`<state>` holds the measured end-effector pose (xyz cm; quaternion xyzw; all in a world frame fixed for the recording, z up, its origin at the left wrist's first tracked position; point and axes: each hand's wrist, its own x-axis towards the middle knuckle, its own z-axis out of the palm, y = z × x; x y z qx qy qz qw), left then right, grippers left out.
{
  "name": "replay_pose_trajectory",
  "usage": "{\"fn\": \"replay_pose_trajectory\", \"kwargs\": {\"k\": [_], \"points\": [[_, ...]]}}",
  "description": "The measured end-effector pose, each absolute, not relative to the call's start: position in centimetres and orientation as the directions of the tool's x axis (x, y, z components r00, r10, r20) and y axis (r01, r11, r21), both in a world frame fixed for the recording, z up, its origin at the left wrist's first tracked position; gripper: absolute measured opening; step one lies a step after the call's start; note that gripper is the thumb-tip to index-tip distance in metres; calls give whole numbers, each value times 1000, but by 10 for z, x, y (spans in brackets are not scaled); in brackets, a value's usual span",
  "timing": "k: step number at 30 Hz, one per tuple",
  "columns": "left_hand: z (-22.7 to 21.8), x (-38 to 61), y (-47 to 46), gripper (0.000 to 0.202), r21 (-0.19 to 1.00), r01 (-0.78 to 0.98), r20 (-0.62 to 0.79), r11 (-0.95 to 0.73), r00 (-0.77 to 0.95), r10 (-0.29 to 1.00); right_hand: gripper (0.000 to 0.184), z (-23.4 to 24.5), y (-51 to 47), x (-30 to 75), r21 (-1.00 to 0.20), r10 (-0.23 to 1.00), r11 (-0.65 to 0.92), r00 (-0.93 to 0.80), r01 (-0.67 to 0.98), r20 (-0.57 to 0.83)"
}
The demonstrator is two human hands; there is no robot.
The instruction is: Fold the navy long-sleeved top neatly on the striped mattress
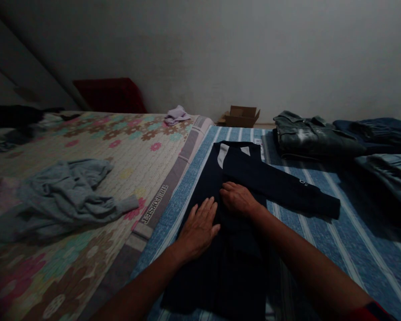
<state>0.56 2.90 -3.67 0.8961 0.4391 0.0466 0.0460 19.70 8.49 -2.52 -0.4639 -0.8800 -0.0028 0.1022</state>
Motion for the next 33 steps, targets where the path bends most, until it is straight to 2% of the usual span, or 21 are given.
{"fn": "replay_pose_trajectory", "kwargs": {"k": [6, 12, 19, 29, 33], "points": [[-31, 6, 28, 55, 126, 777, 0, -617, 622, 783, 32, -16, 84, 188, -198, 896, 442, -420, 875, 145], [-37, 6, 30, 56, 110, 771, 6, -628, 631, 776, 22, -21, 83, 184, -196, 906, 417, -388, 888, 169], [-39, 4, 29, 54, 113, 761, 24, -638, 640, 768, 25, -24, 82, 180, -210, 928, 361, -328, 909, 175], [-22, 1, 31, 48, 118, 807, 65, -578, 575, 816, 31, -34, 80, 181, -206, 914, 392, -354, 897, 199], [-32, -4, 29, 61, 90, 813, 34, -575, 575, 818, 33, -35, 79, 181, -206, 902, 412, -365, 888, 231]]}}
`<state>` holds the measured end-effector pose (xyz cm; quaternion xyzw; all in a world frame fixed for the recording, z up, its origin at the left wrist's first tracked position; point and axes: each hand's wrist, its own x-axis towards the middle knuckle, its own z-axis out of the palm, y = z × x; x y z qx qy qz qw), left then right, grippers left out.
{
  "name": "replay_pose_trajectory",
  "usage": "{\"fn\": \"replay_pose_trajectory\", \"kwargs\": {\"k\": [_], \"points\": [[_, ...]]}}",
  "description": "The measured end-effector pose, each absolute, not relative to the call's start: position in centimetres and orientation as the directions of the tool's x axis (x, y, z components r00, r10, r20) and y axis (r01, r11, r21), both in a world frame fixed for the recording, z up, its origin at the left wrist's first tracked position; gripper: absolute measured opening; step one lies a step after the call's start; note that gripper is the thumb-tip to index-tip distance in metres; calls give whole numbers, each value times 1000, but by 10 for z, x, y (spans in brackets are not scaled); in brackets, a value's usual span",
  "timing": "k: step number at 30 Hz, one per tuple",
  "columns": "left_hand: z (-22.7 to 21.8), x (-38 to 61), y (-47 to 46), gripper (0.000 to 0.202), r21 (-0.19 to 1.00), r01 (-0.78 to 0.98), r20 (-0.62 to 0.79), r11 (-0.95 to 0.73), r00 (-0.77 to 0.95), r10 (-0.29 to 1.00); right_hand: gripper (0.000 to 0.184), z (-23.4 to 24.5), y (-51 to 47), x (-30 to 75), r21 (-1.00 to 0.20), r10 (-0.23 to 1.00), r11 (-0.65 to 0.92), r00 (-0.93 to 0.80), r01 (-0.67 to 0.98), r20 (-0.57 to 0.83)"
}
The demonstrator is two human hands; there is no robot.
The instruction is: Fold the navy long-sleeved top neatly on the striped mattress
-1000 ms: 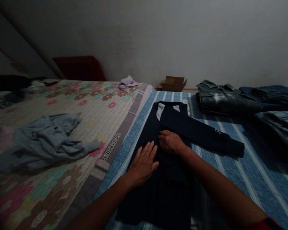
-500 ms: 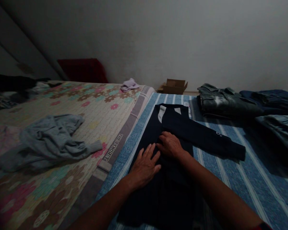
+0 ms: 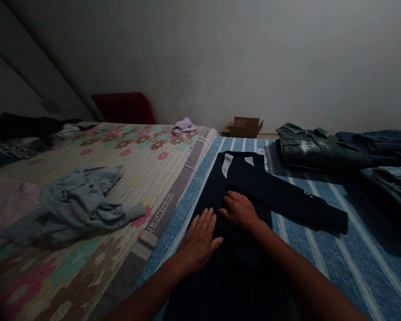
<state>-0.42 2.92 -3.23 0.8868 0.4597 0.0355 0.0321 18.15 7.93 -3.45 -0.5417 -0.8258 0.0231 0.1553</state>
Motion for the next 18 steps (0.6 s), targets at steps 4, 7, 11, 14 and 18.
{"fn": "replay_pose_trajectory", "kwargs": {"k": [4, 7, 11, 14, 18], "points": [[-39, -3, 24, 65, 45, 826, 13, -561, 561, 828, 32, -33, 78, 180, -213, 901, 412, -362, 886, 239], [-36, 3, 19, 63, 15, 837, 16, -547, 547, 837, 32, -33, 77, 180, -217, 903, 411, -361, 886, 233], [-33, 10, 10, 57, 6, 866, 39, -499, 499, 866, 32, -35, 76, 181, -218, 902, 417, -372, 882, 221], [-33, 13, 6, 53, 22, 881, 45, -472, 471, 881, 32, -34, 76, 181, -209, 904, 412, -370, 887, 215], [-35, 12, 5, 53, 42, 877, 51, -479, 477, 878, 26, -27, 77, 178, -161, 905, 416, -389, 895, 175]]}}
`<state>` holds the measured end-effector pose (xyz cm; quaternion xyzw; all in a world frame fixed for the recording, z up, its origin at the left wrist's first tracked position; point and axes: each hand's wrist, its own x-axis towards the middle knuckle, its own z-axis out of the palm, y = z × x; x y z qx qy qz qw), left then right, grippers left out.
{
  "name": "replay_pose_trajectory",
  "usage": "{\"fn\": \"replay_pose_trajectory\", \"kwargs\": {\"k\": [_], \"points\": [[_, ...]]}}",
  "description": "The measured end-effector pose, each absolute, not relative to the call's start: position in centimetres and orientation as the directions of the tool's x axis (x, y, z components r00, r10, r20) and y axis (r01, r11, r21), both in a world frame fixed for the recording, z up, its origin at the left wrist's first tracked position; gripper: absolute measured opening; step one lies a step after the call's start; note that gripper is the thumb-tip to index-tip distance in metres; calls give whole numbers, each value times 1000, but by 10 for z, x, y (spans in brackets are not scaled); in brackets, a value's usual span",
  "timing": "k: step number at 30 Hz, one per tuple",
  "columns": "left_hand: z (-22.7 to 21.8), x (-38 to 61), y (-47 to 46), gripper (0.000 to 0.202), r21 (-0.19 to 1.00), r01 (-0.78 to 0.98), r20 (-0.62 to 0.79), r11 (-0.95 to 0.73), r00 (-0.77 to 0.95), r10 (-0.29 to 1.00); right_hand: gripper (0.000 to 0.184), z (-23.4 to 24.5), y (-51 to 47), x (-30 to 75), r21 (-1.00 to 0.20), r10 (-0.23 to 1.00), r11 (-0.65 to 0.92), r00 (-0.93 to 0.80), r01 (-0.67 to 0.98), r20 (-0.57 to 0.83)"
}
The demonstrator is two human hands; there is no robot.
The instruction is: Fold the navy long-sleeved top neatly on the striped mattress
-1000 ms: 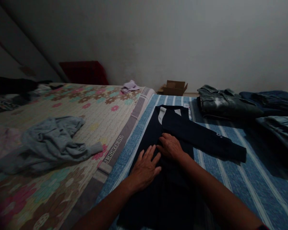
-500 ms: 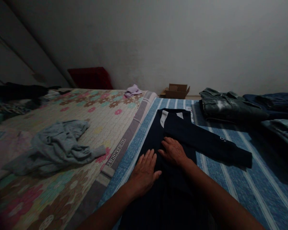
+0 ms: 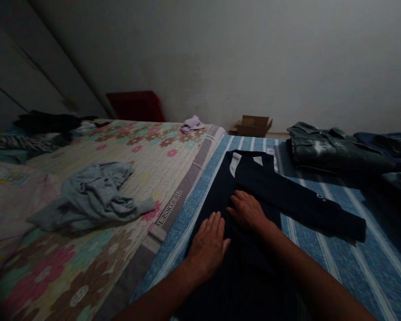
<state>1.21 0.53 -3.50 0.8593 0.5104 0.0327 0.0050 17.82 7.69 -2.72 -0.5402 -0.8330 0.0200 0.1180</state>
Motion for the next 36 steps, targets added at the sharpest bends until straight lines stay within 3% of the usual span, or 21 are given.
{"fn": "replay_pose_trajectory", "kwargs": {"k": [5, 9, 13, 16, 20, 25, 30, 34, 36], "points": [[-33, 10, 6, 51, 70, 866, 72, -495, 491, 868, 21, -18, 73, 175, -145, 915, 399, -384, 905, 119], [-21, 13, 6, 50, 112, 872, 21, -477, 478, 878, 21, -15, 66, 176, -230, 919, 393, -375, 890, 118], [-6, 20, 12, 43, 105, 881, -33, -461, 467, 884, 24, -9, 59, 172, -544, 959, 284, -238, 790, 154], [0, 25, 19, 35, 77, 893, -53, -443, 448, 893, 23, 2, 50, 165, -820, 990, 143, -69, 554, 126], [-3, 30, 26, 30, 85, 899, -21, -430, 433, 901, 22, 19, 31, 154, -962, 998, 46, 18, 268, 53], [8, 18, 43, 27, 281, 909, -110, -308, 349, 931, 19, 27, 14, 146, -987, 981, -150, 119, -50, -155], [31, -2, 73, 21, 431, 859, -193, -277, 388, 901, 12, 22, 13, 143, -870, 888, -431, 57, -238, -456], [35, -10, 85, 20, 538, 801, -200, -262, 423, 884, 9, 19, 17, 128, -807, 845, -505, 14, -308, -534], [34, -11, 87, 21, 573, 779, -203, -254, 435, 877, 16, 17, 21, 116, -779, 840, -512, -18, -362, -543]]}}
